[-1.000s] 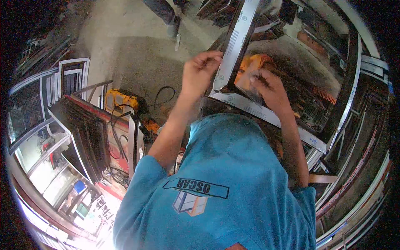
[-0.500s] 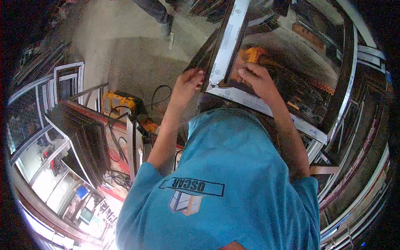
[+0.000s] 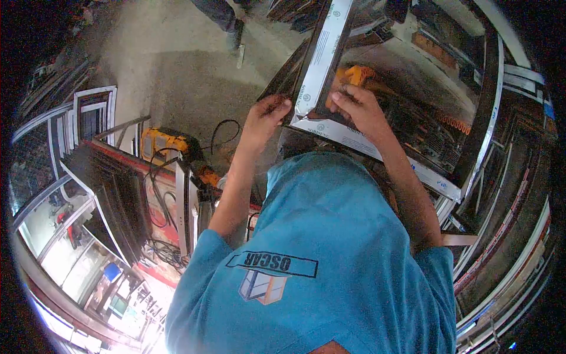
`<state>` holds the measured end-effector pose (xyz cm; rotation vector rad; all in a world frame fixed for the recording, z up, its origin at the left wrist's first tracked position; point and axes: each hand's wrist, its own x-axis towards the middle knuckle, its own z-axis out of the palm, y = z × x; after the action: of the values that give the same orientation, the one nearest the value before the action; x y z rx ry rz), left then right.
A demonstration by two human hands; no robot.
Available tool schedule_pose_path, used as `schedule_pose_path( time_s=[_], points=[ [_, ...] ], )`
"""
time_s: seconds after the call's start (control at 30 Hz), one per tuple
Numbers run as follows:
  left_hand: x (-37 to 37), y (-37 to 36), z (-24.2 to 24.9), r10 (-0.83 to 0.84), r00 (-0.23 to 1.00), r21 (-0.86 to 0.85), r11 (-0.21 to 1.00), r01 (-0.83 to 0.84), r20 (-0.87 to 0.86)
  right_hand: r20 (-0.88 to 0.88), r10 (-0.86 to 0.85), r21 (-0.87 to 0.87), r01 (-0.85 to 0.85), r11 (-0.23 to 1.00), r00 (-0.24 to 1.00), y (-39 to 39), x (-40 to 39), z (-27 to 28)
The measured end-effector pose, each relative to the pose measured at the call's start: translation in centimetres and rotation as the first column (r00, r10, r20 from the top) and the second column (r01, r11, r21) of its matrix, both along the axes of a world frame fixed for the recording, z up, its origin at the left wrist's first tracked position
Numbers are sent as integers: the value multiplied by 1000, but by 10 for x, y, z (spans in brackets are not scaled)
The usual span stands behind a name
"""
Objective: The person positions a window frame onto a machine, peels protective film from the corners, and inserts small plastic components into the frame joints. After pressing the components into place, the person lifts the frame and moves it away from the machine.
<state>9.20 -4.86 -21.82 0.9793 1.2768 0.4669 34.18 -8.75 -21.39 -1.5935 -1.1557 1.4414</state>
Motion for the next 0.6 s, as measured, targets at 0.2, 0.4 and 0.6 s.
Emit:
schedule_pose_path(
  time_s=[0.2,0.4,0.6],
  points=[
    [-5,2,-13,-47,998,-2,999,47,30,-26,-22,-35,21,999,999,0,-3,12],
    [-2,1,-10,-3,999,27,1000,2,43,-5,25,-27,-25,999,1000,-1,1,6],
    [-2,4,-9,-7,993,-29,1000,10,115,-31,-42,-95,39,995,999,0,-4,13]
  ],
)
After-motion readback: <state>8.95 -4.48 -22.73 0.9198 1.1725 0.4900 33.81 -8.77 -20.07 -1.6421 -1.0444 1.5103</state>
